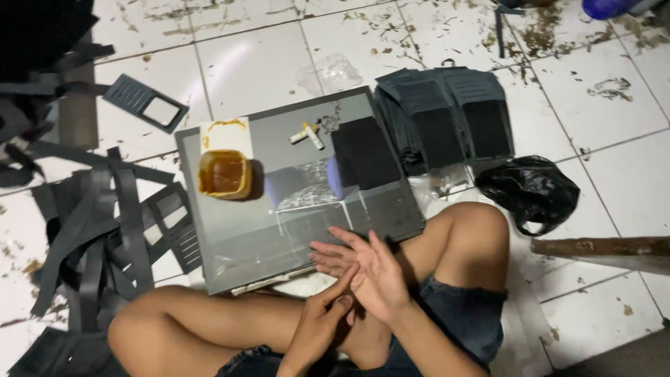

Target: The person sits on the floor with a board on their lap, dips a small applicator into a container of glue, spreads glue onto black fabric pieces, and presses the glued fabric onto plastic frames, setting finished pieces aside in stacks.

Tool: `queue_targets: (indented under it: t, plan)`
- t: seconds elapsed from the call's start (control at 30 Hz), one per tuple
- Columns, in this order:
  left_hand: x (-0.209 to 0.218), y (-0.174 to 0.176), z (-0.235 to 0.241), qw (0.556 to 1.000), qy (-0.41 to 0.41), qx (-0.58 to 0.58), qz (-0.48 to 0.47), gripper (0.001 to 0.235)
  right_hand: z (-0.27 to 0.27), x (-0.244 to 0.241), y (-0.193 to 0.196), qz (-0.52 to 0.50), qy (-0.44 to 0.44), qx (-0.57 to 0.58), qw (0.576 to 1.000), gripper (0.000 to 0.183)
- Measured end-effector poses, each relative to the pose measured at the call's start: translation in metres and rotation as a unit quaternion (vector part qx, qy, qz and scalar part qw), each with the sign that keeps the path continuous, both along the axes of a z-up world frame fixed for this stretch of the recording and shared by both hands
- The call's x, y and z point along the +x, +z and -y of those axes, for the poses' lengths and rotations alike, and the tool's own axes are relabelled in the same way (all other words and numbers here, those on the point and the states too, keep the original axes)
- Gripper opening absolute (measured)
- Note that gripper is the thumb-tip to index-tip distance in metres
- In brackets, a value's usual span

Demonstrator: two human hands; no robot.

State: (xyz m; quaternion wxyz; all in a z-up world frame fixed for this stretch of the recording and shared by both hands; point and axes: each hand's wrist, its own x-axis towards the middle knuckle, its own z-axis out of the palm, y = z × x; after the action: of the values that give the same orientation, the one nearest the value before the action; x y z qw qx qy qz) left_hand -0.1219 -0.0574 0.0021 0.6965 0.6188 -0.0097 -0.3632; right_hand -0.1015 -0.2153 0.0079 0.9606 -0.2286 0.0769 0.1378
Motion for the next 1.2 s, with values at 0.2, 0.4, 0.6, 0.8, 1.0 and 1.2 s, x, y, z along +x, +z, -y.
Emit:
queue_targets:
  t: [0.2,0.4,0.6,0.8,1.0,1.2]
  plan:
    - [0.002,0.000,-0.061,0.994,0.090,0.057,0.019,0.071,-0.010,0.004,-0.015,0.080,-0.049,0.030,0.995,0.059]
    - [0.056,0.040,-0.137,0.907,0.320,0.189,0.196,0.010,-0.037,0.020,-0.043,0.093,-0.045,-0.218,0.970,0.041]
    - [0.134,0.021,-0.168,0.857,0.400,0.218,0.239,0.014,-0.102,0.040,-0.046,0.184,0.012,-0.534,0.825,0.028]
    - [0.183,0.000,-0.240,0.763,0.461,0.382,0.243,0.046,-0.140,0.075,-0.025,0.360,-0.052,-0.687,0.629,0.016]
    - [0.200,-0.067,-0.221,0.780,0.290,0.530,0.165,0.059,-0.141,0.079,-0.056,0.412,-0.049,-0.731,0.542,0.024]
    - [0.213,-0.116,-0.185,0.754,0.205,0.620,0.068,0.080,-0.140,0.080,-0.059,0.465,-0.069,-0.732,0.494,0.025]
